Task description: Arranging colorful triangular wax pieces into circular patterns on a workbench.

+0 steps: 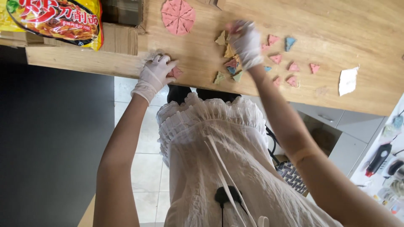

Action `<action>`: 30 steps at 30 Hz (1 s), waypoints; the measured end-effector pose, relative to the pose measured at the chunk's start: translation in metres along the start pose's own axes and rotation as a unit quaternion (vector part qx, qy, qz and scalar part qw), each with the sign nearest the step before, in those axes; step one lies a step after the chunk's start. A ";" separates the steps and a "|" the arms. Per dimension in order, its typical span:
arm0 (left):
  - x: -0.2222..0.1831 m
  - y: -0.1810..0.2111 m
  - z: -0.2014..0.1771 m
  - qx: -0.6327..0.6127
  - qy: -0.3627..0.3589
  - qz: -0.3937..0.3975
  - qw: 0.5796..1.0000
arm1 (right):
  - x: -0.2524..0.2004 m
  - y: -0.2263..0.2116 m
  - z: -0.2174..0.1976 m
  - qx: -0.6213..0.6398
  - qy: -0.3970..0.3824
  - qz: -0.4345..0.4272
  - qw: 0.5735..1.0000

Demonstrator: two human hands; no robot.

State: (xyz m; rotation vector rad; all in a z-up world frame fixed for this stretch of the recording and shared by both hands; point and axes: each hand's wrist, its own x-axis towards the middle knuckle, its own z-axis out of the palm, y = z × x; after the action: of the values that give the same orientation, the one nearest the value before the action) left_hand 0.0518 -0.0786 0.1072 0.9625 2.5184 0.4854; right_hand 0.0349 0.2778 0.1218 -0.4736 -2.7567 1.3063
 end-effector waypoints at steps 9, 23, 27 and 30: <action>-0.044 0.000 0.045 -0.186 0.184 -0.232 0.937 | -0.085 0.005 0.147 0.015 -0.102 -0.088 0.991; -0.024 0.021 0.074 -0.290 0.228 -0.247 0.896 | -0.107 0.008 0.158 0.059 -0.162 0.042 0.984; -0.023 0.019 0.076 -0.290 0.235 -0.239 0.897 | -0.114 0.007 0.160 0.095 -0.145 0.085 0.981; -0.021 0.009 0.089 -0.297 0.233 -0.219 0.899 | -0.119 -0.003 0.153 0.098 -0.171 0.104 0.975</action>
State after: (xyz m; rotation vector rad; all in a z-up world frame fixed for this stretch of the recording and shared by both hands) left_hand 0.1134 -0.0713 0.0394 0.0361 2.5882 1.3539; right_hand 0.1199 0.1266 0.0357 -0.5830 -2.8564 1.8499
